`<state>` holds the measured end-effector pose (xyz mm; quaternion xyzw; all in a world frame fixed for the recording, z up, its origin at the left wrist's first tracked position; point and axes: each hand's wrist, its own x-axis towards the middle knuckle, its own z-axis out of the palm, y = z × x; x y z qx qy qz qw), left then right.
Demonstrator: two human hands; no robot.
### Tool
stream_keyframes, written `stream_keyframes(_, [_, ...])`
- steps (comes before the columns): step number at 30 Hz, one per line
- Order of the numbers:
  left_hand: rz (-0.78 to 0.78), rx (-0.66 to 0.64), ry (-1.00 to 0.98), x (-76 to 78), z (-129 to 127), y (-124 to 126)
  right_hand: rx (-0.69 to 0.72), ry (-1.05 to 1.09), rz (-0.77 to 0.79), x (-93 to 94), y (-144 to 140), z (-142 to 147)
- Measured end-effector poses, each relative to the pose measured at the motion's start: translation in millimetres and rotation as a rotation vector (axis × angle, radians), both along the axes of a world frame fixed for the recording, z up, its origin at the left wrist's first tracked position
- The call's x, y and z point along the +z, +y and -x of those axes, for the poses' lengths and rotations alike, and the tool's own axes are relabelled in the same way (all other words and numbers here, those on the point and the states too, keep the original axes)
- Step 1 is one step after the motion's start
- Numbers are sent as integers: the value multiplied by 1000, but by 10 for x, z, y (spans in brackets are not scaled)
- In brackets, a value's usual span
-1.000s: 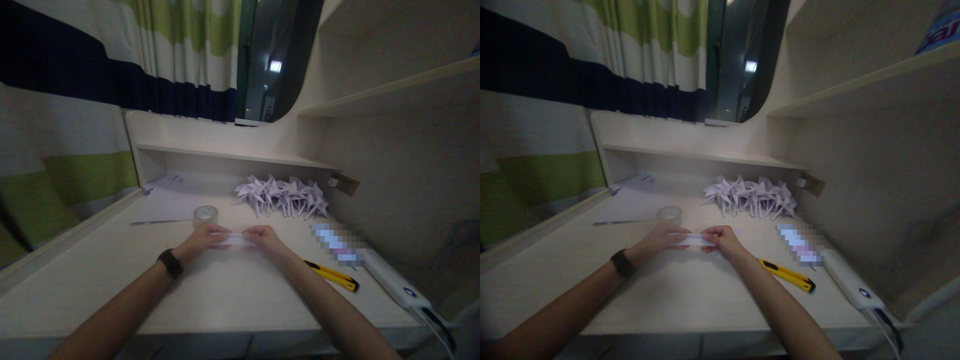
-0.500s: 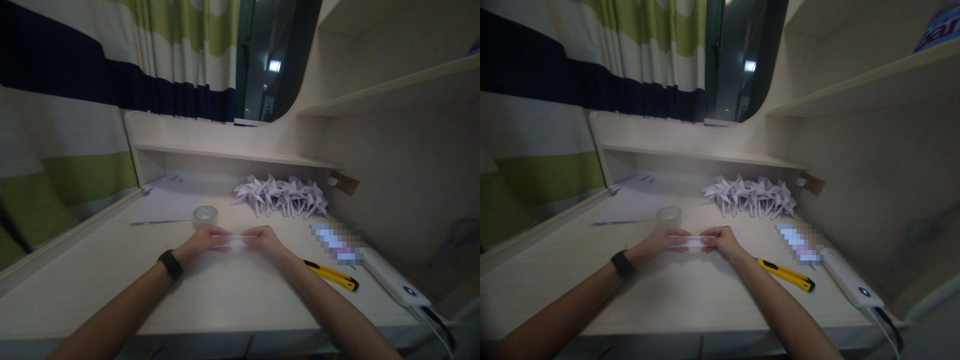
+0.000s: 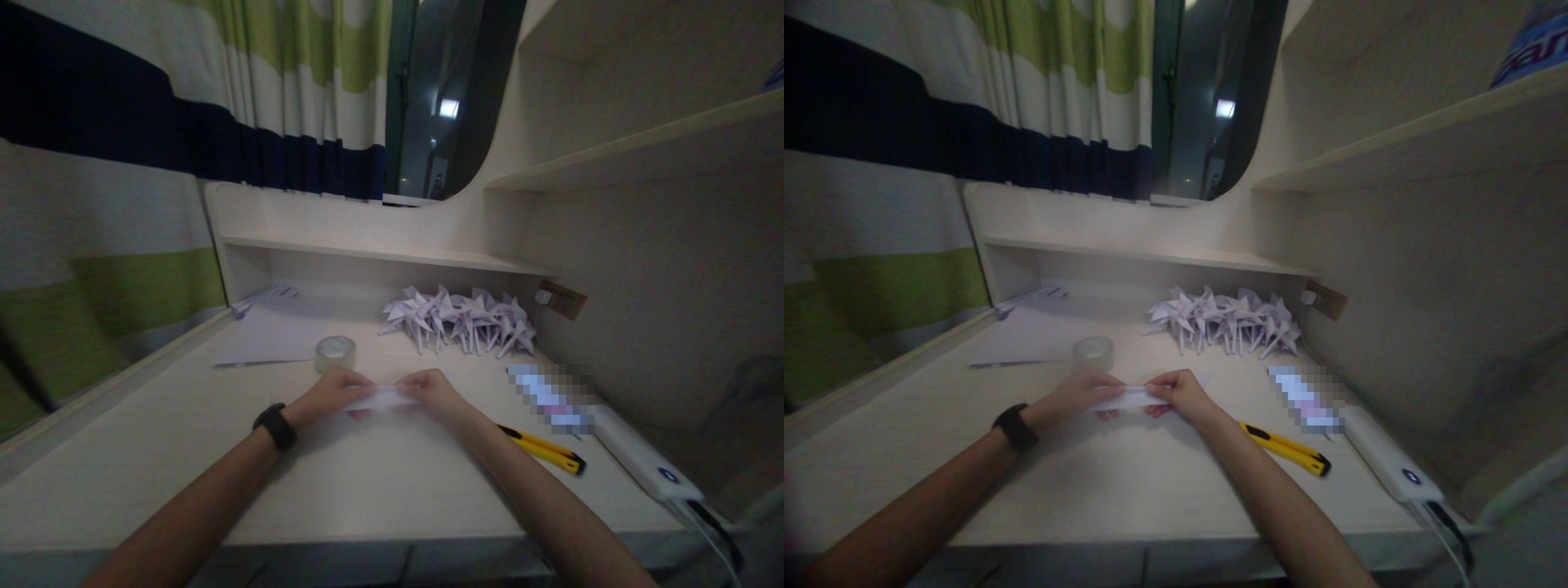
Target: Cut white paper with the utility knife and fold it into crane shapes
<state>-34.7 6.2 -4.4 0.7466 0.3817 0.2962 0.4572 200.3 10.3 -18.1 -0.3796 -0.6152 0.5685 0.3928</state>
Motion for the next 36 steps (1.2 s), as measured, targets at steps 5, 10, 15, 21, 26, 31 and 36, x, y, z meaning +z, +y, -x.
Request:
stream_keyframes(5, [-27,12,17,20,-12,-6,10,6,12,16,-9,-1])
stream_keyframes(10, [2,20,-87,68,-31,-48,45,24,6,20,-9,2])
stream_keyframes(15, [101,26,-194,-1,-19,-14,-31,35,20,58,-32,34])
stream_keyframes(21, [201,46,-278,-64,-14,-1,-91,49,33,70,-43,30])
stream_keyframes(26, [225,56,-301,-106,-26,9,-95,53,-12,51,-52,40])
stream_keyframes(31, [186,20,-263,-151,1,56,-51,11,-35,47,-69,68])
stream_keyframes(36, [112,33,-192,-116,-11,35,-88,9,-38,24,-53,61])
